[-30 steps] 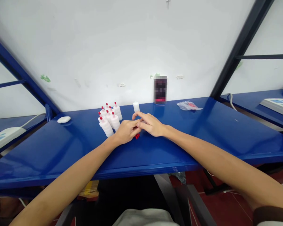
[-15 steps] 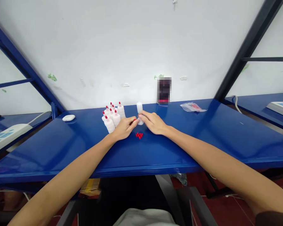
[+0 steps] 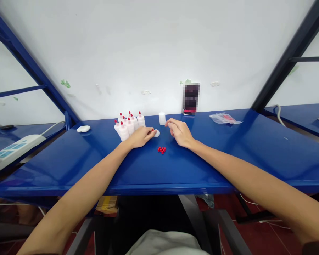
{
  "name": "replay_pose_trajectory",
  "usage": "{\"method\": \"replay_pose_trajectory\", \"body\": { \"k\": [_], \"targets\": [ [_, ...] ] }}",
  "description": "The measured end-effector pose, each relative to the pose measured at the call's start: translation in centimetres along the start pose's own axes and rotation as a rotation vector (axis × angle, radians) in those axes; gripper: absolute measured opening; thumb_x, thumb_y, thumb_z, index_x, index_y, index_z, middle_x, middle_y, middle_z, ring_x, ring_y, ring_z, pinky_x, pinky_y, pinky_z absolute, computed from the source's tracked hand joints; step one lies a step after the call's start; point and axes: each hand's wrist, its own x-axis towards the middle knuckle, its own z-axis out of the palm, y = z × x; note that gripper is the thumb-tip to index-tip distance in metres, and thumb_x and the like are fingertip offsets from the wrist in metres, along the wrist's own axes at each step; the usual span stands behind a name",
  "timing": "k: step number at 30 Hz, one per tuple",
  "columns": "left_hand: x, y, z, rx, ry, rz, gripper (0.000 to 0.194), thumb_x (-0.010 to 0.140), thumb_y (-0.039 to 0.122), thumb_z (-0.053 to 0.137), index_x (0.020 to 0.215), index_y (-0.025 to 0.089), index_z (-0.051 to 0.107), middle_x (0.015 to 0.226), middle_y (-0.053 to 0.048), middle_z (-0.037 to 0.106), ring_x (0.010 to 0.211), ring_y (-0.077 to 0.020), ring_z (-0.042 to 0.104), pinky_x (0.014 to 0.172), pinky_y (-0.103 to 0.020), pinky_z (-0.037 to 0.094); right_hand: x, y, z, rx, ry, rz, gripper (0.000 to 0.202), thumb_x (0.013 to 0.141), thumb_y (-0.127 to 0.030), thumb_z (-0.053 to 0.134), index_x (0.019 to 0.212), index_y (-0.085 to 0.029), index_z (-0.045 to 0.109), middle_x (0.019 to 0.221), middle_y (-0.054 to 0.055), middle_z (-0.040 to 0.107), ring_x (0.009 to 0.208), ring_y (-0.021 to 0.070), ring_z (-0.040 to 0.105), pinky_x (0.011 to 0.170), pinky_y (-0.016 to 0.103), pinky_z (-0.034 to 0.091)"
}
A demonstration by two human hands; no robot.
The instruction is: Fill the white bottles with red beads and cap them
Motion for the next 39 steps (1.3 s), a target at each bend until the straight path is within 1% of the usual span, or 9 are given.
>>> {"method": "replay_pose_trajectory", "body": {
  "k": [3, 6, 12, 14, 17, 23, 31, 35, 39],
  "targets": [
    [-0.4, 0.7, -0.4, 0.148, -0.043, -0.106, 0.043, 0.099, 0.037, 0.041, 0.061, 0.018, 0.05, 0.055, -0.001, 0.051, 0.052, -0.0145, 0.045, 0.057, -0.03, 0.027, 0.2, 0.1, -0.1, 0.013, -0.049, -0.007, 0.035, 0.096, -0.037, 0.033, 0.093, -0.019, 0.064, 0.066, 0.0, 0.056, 0.062, 0.0172, 0.055, 0.067, 0.031, 0.042],
    [-0.8, 1.3, -0.6, 0.277, -0.066, -0.22, 0.043, 0.099, 0.035, 0.041, 0.064, 0.017, 0.058, 0.063, -0.007, 0.061, 0.056, -0.0178, 0.053, 0.059, -0.031, 0.032, 0.5, 0.1, -0.1, 0.037, -0.074, 0.005, 0.028, 0.094, -0.04, 0.045, 0.096, -0.019, 0.064, 0.075, 0.001, 0.062, 0.071, 0.0175, 0.059, 0.072, 0.031, 0.043],
    [-1.3, 3.1, -1.0, 0.343, -0.005, -0.319, 0.046, 0.101, 0.044, 0.044, 0.071, 0.014, 0.063, 0.068, -0.012, 0.065, 0.062, -0.0227, 0.061, 0.059, -0.031, 0.036, 0.5, -0.1, 0.1, 0.016, -0.12, 0.069, 0.042, 0.094, -0.051, 0.046, 0.075, -0.018, 0.064, 0.066, 0.001, 0.059, 0.065, 0.0165, 0.055, 0.068, 0.03, 0.041],
    [-1.3, 4.2, -1.2, 0.325, 0.102, -0.292, 0.047, 0.103, 0.046, 0.042, 0.073, 0.015, 0.062, 0.066, -0.01, 0.063, 0.061, -0.0218, 0.061, 0.059, -0.031, 0.036, 0.3, -0.2, 0.3, 0.044, -0.132, 0.062, 0.046, 0.094, -0.054, 0.045, 0.072, -0.018, 0.064, 0.062, 0.0, 0.055, 0.061, 0.0159, 0.052, 0.065, 0.03, 0.041],
    [-1.3, 5.7, -1.2, 0.246, 0.222, -0.135, 0.042, 0.103, 0.045, 0.043, 0.078, 0.016, 0.059, 0.065, -0.006, 0.063, 0.06, -0.0183, 0.059, 0.058, -0.029, 0.036, -0.1, -0.6, 0.6, 0.143, -0.154, 0.058, 0.057, 0.095, -0.06, 0.04, 0.064, -0.018, 0.062, 0.057, 0.002, 0.054, 0.057, 0.0162, 0.051, 0.061, 0.03, 0.04],
    [-1.4, 5.9, 0.2, 0.001, 0.154, 0.151, 0.023, 0.102, 0.029, 0.047, 0.084, 0.017, 0.054, 0.082, -0.004, 0.071, 0.071, -0.0151, 0.064, 0.064, -0.025, 0.042, -1.0, -1.8, 1.1, 0.195, -0.258, -0.064, 0.063, 0.095, -0.064, 0.038, 0.058, -0.018, 0.058, 0.054, 0.002, 0.052, 0.054, 0.0146, 0.048, 0.058, 0.03, 0.037],
    [-1.4, 5.1, 1.2, -0.06, 0.116, 0.192, 0.019, 0.098, 0.029, 0.051, 0.082, 0.018, 0.052, 0.074, -0.001, 0.065, 0.064, -0.0143, 0.059, 0.06, -0.025, 0.037, -1.2, -2.8, 0.7, 0.12, -0.336, -0.058, 0.051, 0.088, -0.055, 0.05, 0.057, -0.017, 0.059, 0.052, -0.001, 0.048, 0.053, 0.0127, 0.041, 0.053, 0.028, 0.033],
    [-1.3, 4.7, 1.8, -0.05, 0.161, 0.19, 0.018, 0.097, 0.03, 0.052, 0.083, 0.019, 0.051, 0.071, 0.0, 0.063, 0.063, -0.014, 0.057, 0.06, -0.025, 0.036, -0.9, -2.9, 0.5, -0.026, -0.271, -0.07, 0.042, 0.085, -0.046, 0.05, 0.061, -0.015, 0.065, 0.052, -0.001, 0.048, 0.052, 0.0125, 0.041, 0.053, 0.027, 0.031],
    [-1.3, 4.6, 2.2, -0.043, 0.154, 0.216, 0.014, 0.098, 0.029, 0.051, 0.087, 0.019, 0.05, 0.074, 0.0, 0.064, 0.065, -0.0144, 0.059, 0.061, -0.025, 0.038, -0.9, -3.1, 0.4, -0.089, -0.26, -0.097, 0.039, 0.084, -0.039, 0.047, 0.056, -0.016, 0.06, 0.051, -0.001, 0.048, 0.051, 0.012, 0.04, 0.053, 0.028, 0.03]
  ]
}}
